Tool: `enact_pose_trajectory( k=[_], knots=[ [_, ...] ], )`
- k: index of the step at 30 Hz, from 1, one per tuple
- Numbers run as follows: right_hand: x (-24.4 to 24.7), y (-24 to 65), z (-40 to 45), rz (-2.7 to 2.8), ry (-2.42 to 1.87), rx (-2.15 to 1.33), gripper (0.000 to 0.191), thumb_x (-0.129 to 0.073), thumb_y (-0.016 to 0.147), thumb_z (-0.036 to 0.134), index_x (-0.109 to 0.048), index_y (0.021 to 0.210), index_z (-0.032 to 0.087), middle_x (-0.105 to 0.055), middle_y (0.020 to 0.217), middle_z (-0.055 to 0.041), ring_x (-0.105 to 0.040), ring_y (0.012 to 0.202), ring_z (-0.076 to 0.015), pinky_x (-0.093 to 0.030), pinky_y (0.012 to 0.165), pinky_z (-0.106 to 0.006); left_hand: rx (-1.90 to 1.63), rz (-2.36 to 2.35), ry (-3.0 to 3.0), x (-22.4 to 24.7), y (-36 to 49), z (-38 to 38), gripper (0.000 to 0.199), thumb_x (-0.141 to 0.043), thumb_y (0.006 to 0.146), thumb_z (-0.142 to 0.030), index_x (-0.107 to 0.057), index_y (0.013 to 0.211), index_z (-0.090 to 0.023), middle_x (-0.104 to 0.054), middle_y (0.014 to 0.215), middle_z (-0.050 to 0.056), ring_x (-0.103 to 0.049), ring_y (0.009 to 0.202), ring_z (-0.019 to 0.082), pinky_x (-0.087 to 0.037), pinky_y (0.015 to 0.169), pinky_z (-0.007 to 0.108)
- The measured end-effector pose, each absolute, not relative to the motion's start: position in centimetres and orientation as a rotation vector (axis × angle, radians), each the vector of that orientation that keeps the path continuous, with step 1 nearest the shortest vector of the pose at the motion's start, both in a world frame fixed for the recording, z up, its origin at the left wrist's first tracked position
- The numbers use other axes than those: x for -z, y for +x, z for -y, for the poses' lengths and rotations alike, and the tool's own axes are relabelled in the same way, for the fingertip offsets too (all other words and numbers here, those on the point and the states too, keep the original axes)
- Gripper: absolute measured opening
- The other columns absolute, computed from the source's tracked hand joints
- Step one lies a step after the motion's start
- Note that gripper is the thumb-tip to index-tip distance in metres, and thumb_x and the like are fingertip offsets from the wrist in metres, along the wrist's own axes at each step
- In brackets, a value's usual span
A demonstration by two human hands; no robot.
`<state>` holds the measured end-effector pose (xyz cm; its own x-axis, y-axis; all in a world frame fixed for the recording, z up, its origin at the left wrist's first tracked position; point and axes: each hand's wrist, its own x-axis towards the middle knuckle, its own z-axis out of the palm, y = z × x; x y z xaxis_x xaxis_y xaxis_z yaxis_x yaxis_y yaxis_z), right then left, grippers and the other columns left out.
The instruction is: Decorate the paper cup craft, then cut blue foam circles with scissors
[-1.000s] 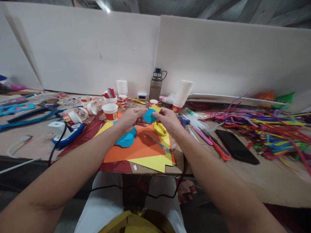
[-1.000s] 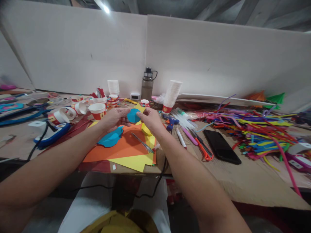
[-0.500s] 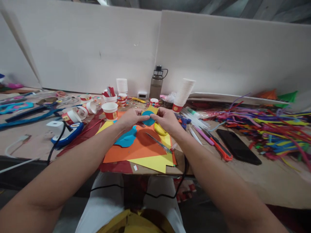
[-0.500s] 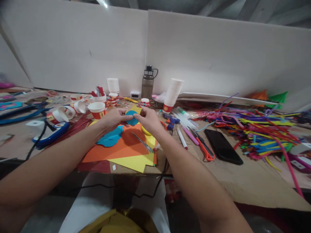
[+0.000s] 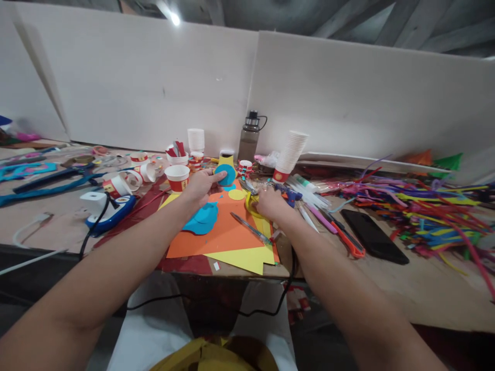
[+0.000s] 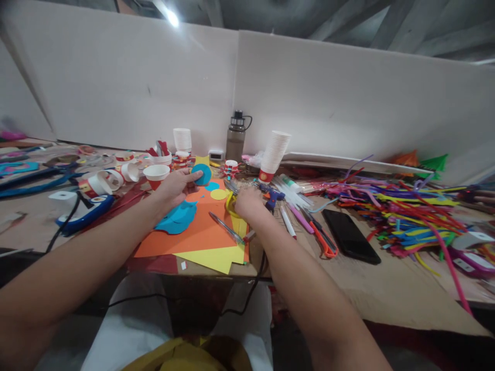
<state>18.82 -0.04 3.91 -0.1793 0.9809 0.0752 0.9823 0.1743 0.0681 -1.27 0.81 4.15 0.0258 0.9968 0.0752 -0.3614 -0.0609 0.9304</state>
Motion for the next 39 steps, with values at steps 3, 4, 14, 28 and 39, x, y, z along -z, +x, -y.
enact_pose_trajectory(
  k=[3, 4, 14, 28, 39],
  knots=[
    [-3.8, 18.5, 0.1, 2.366, -2.077, 0.163, 0.042, -0.052, 0.085, 0.029, -0.055, 0.119, 0.006, -0.06, 0.119, -0.0256, -0.057, 0.113, -0.0347, -0.045, 0.089, -0.042, -1.417, -0.878, 0.991, -4.1, -1.3, -0.8, 0.022, -0.078, 0.066, -0.026, -0.065, 0.078, -0.014, -0.068, 0.067, 0.002, -0.062, 0.056, 0.01, -0.046, 0.051, 0.019],
    [-3.9, 18.5, 0.0, 2.361, -2.087, 0.158, 0.041, -0.053, 0.084, 0.028, -0.056, 0.119, 0.007, -0.061, 0.117, -0.0242, -0.058, 0.111, -0.0333, -0.046, 0.088, -0.04, -1.424, -0.881, 0.988, -4.1, -1.3, -0.9, 0.023, -0.078, 0.066, -0.027, -0.065, 0.079, -0.014, -0.068, 0.067, 0.002, -0.063, 0.057, 0.01, -0.046, 0.052, 0.019],
    [-5.2, 19.8, -0.8, 2.048, -2.055, 0.106, 0.06, -0.066, 0.067, 0.03, -0.05, 0.12, 0.009, -0.059, 0.112, -0.0215, -0.057, 0.107, -0.0351, -0.045, 0.087, -0.04, -1.496, -0.857, 0.966, -4.2, -1.4, -0.9, 0.028, -0.08, 0.063, -0.028, -0.066, 0.083, -0.016, -0.069, 0.068, 0.0, -0.065, 0.061, 0.011, -0.042, 0.051, 0.018],
    [-4.1, 16.9, 1.0, 1.893, -1.047, -0.645, 0.063, -0.05, 0.074, 0.017, -0.043, 0.136, 0.028, -0.062, 0.098, -0.0041, -0.058, 0.083, -0.0186, -0.049, 0.076, -0.031, -1.589, -0.687, 0.623, -5.7, -0.7, -0.1, 0.015, -0.074, 0.073, -0.02, -0.06, 0.079, -0.015, -0.068, 0.066, -0.002, -0.064, 0.058, 0.007, -0.044, 0.045, 0.014],
    [-4.6, 15.6, 2.4, 1.96, -1.057, -0.6, 0.022, -0.051, 0.086, 0.04, -0.054, 0.097, 0.022, -0.056, 0.08, 0.0002, -0.05, 0.071, -0.0148, -0.039, 0.065, -0.026, -1.665, -0.551, 0.554, -5.7, 0.0, 0.2, 0.019, -0.078, 0.069, -0.021, -0.061, 0.075, -0.016, -0.066, 0.065, -0.004, -0.058, 0.055, 0.005, -0.041, 0.044, 0.016]
  ],
)
